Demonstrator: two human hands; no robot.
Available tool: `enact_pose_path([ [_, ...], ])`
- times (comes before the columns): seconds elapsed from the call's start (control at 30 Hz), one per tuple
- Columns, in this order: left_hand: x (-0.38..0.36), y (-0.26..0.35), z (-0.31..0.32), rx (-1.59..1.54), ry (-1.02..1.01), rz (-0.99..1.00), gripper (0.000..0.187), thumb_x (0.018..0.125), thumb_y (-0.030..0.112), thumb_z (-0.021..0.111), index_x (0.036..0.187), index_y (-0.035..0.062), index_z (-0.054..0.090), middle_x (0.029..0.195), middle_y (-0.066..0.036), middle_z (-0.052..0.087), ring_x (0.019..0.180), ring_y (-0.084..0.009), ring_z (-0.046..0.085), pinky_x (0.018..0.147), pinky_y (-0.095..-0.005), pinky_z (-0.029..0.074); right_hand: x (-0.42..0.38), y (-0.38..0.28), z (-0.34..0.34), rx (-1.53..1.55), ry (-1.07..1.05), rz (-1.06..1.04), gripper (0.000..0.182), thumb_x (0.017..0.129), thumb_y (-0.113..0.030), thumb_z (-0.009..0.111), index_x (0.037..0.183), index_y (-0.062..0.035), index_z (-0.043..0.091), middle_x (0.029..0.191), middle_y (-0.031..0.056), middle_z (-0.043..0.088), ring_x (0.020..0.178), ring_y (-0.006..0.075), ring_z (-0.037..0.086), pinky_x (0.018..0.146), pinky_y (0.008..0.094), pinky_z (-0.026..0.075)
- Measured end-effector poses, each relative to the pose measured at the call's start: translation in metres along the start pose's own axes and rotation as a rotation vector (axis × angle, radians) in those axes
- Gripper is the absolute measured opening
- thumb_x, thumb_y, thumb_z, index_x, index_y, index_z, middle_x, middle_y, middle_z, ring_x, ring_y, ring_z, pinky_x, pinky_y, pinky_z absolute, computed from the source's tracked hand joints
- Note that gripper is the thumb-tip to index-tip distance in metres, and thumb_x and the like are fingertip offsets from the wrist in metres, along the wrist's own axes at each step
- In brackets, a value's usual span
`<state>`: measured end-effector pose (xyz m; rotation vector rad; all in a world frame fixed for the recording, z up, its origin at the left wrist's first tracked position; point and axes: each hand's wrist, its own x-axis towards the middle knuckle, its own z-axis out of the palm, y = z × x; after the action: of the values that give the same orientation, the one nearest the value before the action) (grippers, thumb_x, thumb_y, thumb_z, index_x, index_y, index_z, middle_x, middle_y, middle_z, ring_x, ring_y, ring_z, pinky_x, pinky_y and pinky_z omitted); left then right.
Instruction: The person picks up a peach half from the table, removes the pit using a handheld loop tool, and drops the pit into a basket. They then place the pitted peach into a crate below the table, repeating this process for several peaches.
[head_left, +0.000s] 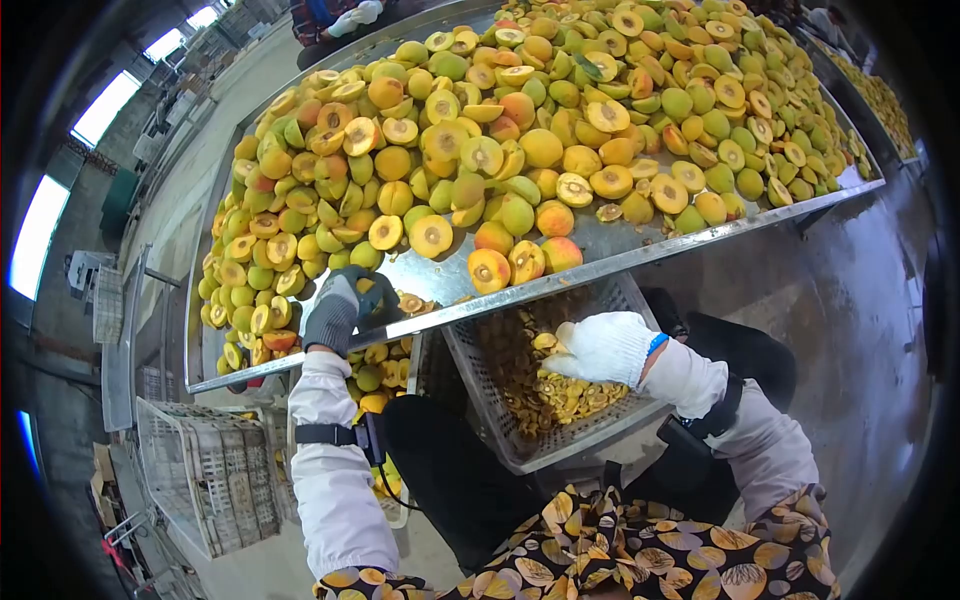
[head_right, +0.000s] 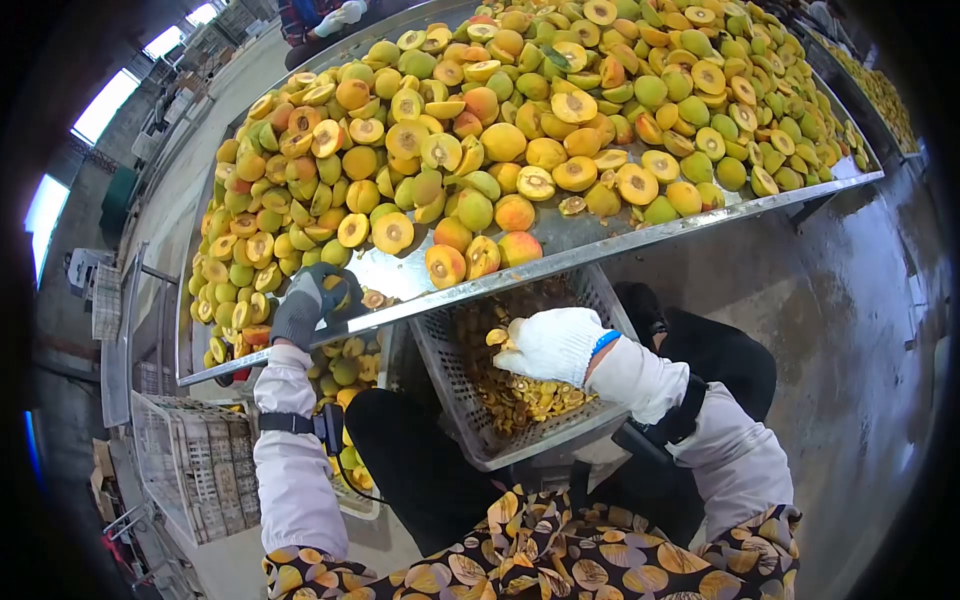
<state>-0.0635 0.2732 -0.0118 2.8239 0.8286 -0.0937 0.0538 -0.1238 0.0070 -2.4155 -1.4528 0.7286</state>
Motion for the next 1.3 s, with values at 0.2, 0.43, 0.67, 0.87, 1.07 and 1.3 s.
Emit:
enact_pose_path([
  [0.2,-0.009,0.007,0.005,-0.561,0.103,-0.099,0.044,0.086,0.025,0.075,0.12,0.0005,0.063,0.109,-0.017,0.069,0.095,-0.0279,0.069,0.078,-0.038,0.058,0.0,-0.001,0.002,0.228,0.021,-0.052,0.058,0.093,-0.057,0.053,0.096,-0.0002,0.066,0.071,0.0187,0.068,0.067,0.0361,0.068,0.062,0.0467,0.054],
  [0.43,-0.002,0.073,0.027,-0.24,0.193,-0.047,0.048,0.08,0.032,0.076,0.118,0.003,0.068,0.108,-0.026,0.069,0.101,-0.0391,0.067,0.088,-0.0445,0.053,-0.006,-0.015,-0.026,1.138,-0.11,0.131,0.046,0.096,-0.051,0.055,0.091,-0.005,0.059,0.063,0.0054,0.056,0.045,0.0145,0.053,0.041,0.0297,0.042],
  [0.67,0.009,0.073,0.018,-0.289,0.078,0.015,0.047,0.082,0.034,0.074,0.115,0.0014,0.066,0.107,-0.024,0.068,0.102,-0.0344,0.068,0.083,-0.0419,0.055,-0.014,-0.01,-0.029,1.199,-0.095,0.213,0.044,0.097,-0.049,0.053,0.09,-0.0056,0.057,0.06,0.0038,0.053,0.042,0.0127,0.05,0.038,0.0275,0.04],
  [0.87,-0.06,0.122,-0.004,-0.859,0.156,0.458,0.045,0.091,0.013,0.068,0.131,-0.0008,0.054,0.123,-0.012,0.065,0.104,-0.0203,0.066,0.087,-0.032,0.055,-0.03,-0.019,-0.041,1.684,-0.381,0.038,0.056,0.102,-0.053,0.047,0.097,0.0015,0.057,0.047,0.001,0.045,0.035,0.0126,0.044,0.037,0.0255,0.038],
  [1.07,-0.094,0.2,0.034,-1.792,-0.144,0.369,0.041,0.107,0.028,0.045,0.134,-0.0028,0.048,0.122,-0.018,0.062,0.112,-0.0266,0.063,0.098,-0.035,0.051,-0.019,-0.015,-0.029,1.514,-0.195,0.136,0.06,0.098,-0.06,0.05,0.095,0.0002,0.057,0.052,0.0045,0.052,0.035,0.0154,0.049,0.033,0.0285,0.038],
  [1.3,-0.1,0.224,0.035,-1.353,0.127,0.38,0.05,0.109,0.039,0.032,0.119,-0.0029,0.057,0.112,-0.014,0.064,0.103,-0.0196,0.062,0.095,-0.0326,0.049,-0.025,-0.015,-0.038,0.735,0.171,0.057,0.052,0.1,-0.05,0.046,0.105,-0.0012,0.064,0.086,0.0218,0.068,0.076,0.0367,0.066,0.068,0.0447,0.053],
])
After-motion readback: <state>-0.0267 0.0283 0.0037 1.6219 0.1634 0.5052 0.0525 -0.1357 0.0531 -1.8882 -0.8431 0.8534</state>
